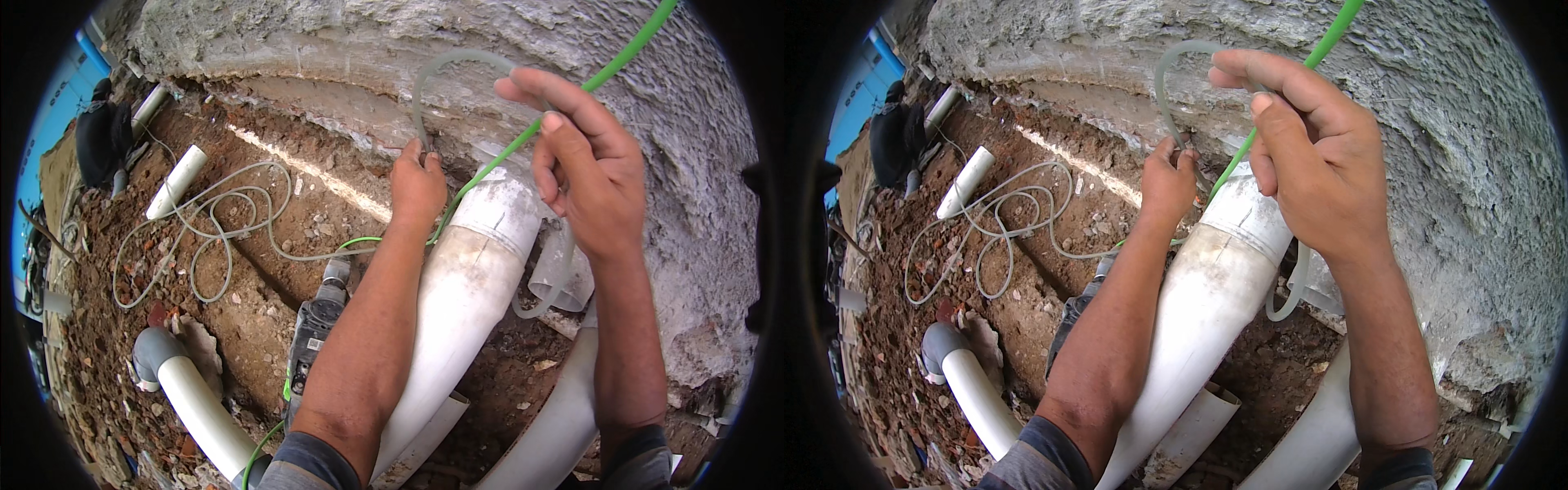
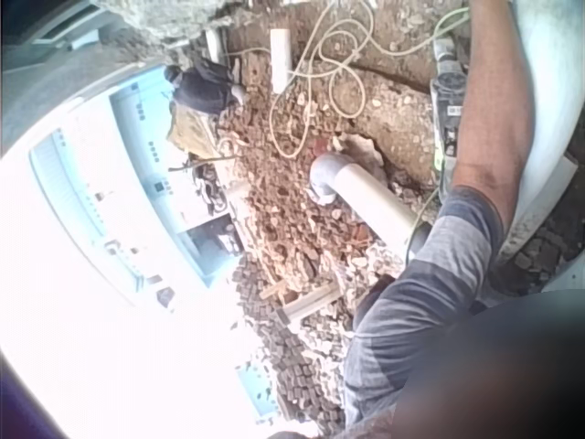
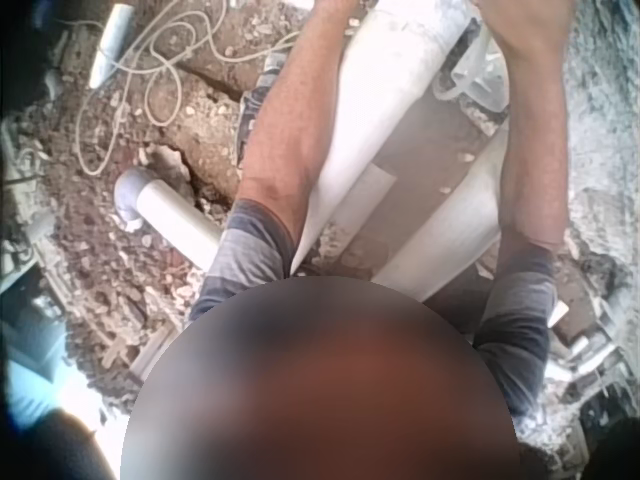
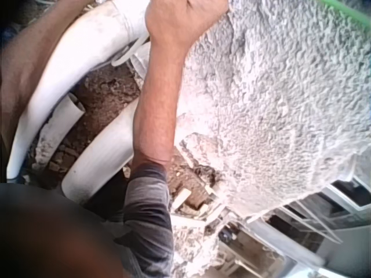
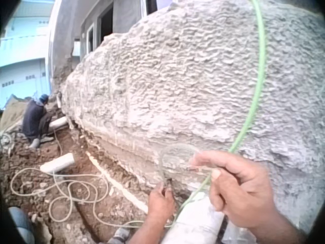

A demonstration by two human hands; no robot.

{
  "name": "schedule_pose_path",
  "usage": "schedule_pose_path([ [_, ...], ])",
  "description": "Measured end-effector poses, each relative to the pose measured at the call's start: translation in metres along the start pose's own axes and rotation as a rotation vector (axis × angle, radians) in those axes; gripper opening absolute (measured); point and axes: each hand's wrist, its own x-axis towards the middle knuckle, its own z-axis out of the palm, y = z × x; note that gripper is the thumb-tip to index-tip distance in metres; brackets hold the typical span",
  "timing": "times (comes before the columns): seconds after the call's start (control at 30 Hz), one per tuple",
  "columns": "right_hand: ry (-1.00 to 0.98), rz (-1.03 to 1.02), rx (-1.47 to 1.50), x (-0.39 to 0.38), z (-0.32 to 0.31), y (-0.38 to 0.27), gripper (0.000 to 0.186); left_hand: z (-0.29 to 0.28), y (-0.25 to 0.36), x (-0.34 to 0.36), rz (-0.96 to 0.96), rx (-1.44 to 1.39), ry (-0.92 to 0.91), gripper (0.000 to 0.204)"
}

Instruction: The person handles white PVC pipes and green electrical cables at a construction site. They position the pipes, thread a cable through a pipe, and tie a string to a metal rod near the pipes.

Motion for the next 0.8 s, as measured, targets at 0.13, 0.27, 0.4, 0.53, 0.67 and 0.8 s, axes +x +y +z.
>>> schedule_pose_path([
  [0.13, 0.022, -0.040, 0.040, 0.001, 0.000, -0.002, 0.038, -0.004, 0.003, -0.003, -0.026, 0.003, -0.062, 0.020],
  [0.27, 0.009, -0.052, 0.137, 0.002, -0.003, -0.008, 0.041, -0.007, 0.007, -0.002, -0.015, -0.051, -0.034, 0.019],
  [0.4, 0.003, 0.039, 0.091, 0.002, -0.005, -0.014, 0.043, -0.013, 0.022, 0.001, -0.004, -0.331, 0.149, 0.022],
  [0.53, -0.084, 0.108, 0.093, 0.001, -0.011, -0.025, 0.043, -0.021, 0.043, 0.006, 0.145, -0.461, 0.291, 0.026],
  [0.67, -0.114, 0.133, 0.240, 0.004, -0.017, -0.036, 0.046, -0.021, 0.047, 0.003, 0.154, -0.525, 0.234, 0.025],
  [0.8, -0.077, 0.119, 0.385, 0.000, -0.019, -0.043, 0.049, -0.016, 0.028, -0.003, 0.053, -0.381, 0.071, 0.027],
])
